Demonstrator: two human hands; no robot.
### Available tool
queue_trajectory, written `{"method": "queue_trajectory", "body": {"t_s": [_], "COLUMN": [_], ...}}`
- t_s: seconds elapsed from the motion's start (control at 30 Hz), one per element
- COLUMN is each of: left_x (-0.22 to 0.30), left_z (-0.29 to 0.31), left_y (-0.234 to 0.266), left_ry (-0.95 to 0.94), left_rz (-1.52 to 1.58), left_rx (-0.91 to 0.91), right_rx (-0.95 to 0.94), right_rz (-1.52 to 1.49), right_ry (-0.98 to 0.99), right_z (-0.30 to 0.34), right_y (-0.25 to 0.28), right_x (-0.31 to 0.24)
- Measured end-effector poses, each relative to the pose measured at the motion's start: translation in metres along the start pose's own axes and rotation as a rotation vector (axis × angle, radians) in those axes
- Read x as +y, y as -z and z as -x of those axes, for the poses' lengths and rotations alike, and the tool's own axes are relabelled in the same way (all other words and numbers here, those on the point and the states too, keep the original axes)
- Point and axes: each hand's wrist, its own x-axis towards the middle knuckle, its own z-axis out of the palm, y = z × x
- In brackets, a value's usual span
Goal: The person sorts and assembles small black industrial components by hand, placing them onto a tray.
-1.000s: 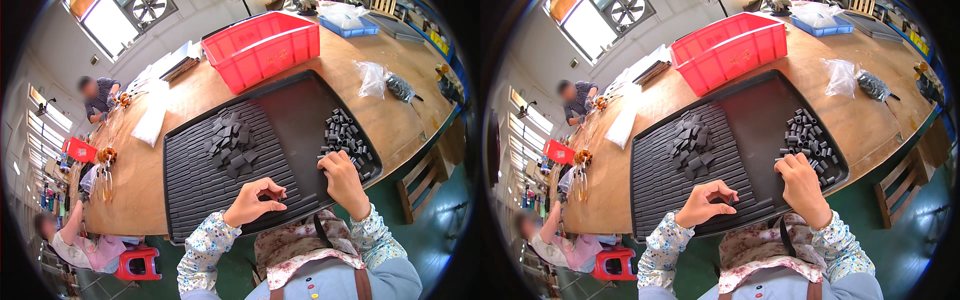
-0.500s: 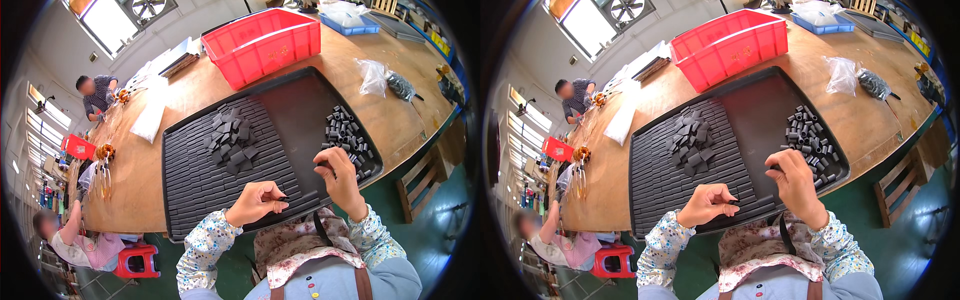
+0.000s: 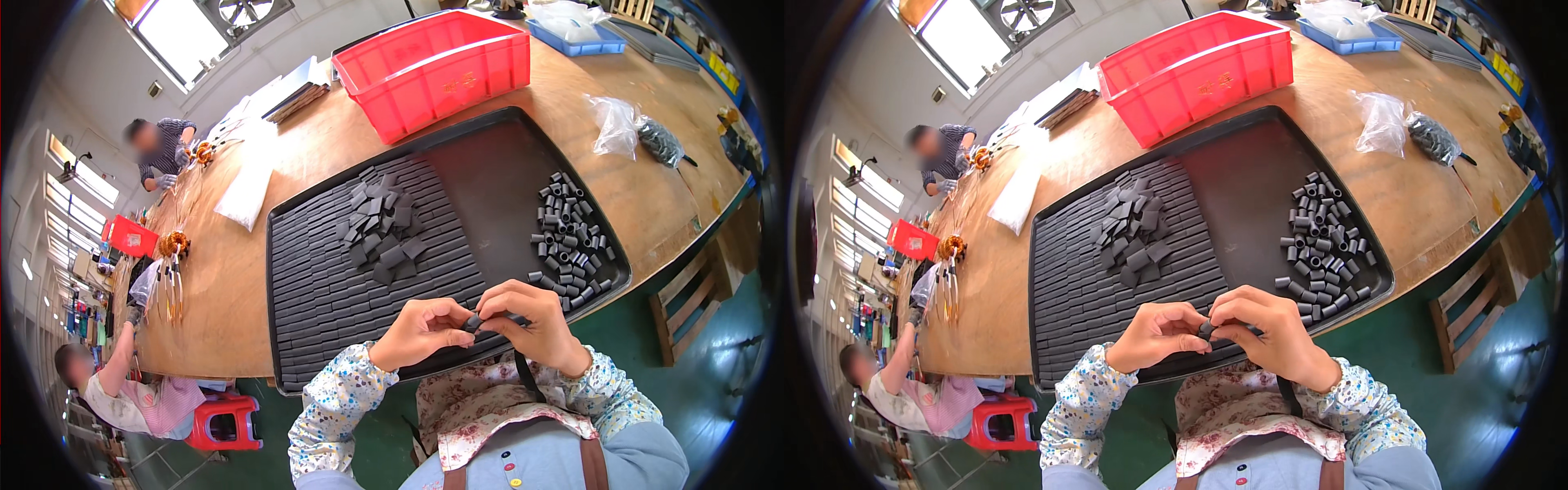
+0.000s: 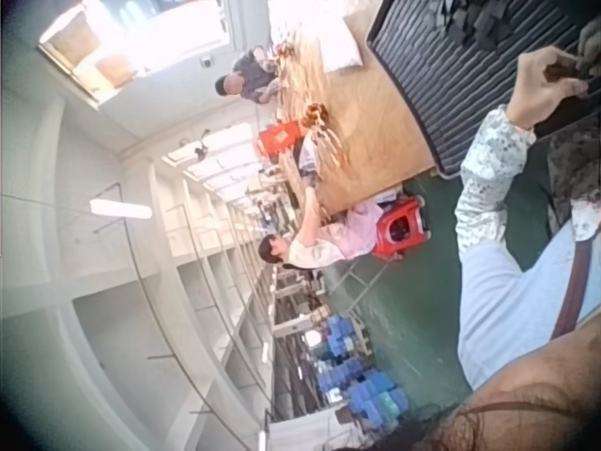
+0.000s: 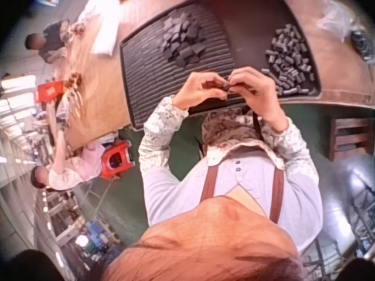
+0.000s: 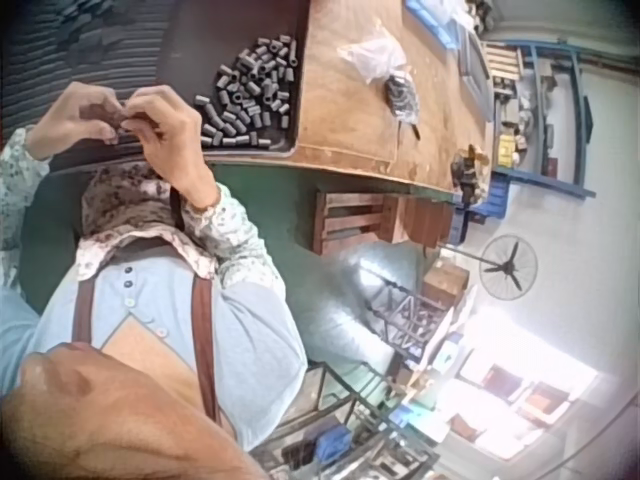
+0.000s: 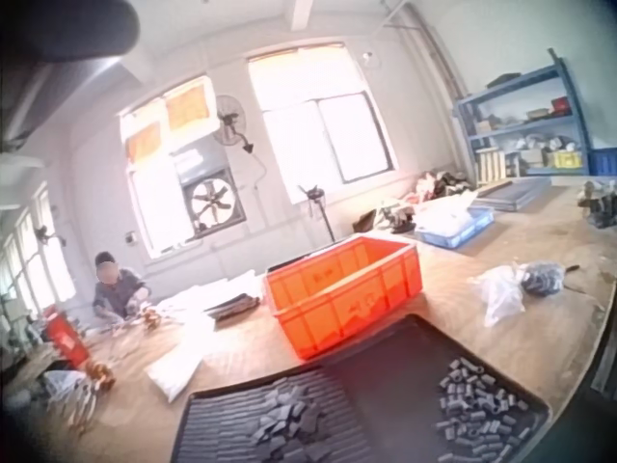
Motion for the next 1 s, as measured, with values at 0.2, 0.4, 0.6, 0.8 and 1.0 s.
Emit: {"method": "queue_trajectory", "body": {"t_s": [0.2,0.4,0.6,0.8,1.0], "left_x": [-0.002,0.016,0.027,0.011,0.011], "left_z": [-0.002,0.003,0.019,0.020,0.019], "left_y": [-0.001,0.005,0.089,0.091,0.092], "left_ry": [-0.007,-0.084,-0.451,-0.409,-0.373], "left_rz": [-0.020,-0.073,-1.075,-1.219,-1.091], "left_rx": [-0.019,0.121,0.639,0.634,0.593], "right_rx": [-0.041,0.167,0.205,0.004,0.009], "right_rz": [0.221,0.170,0.482,0.723,0.652], "right_ry": [0.174,0.067,-0.111,0.082,0.034], "right_z": [0.000,0.001,0.003,0.007,0.004], "right_y": [0.001,0.007,0.027,0.026,0.038], "right_x": [-0.001,-0.007,-0.001,0.009,0.009]}}
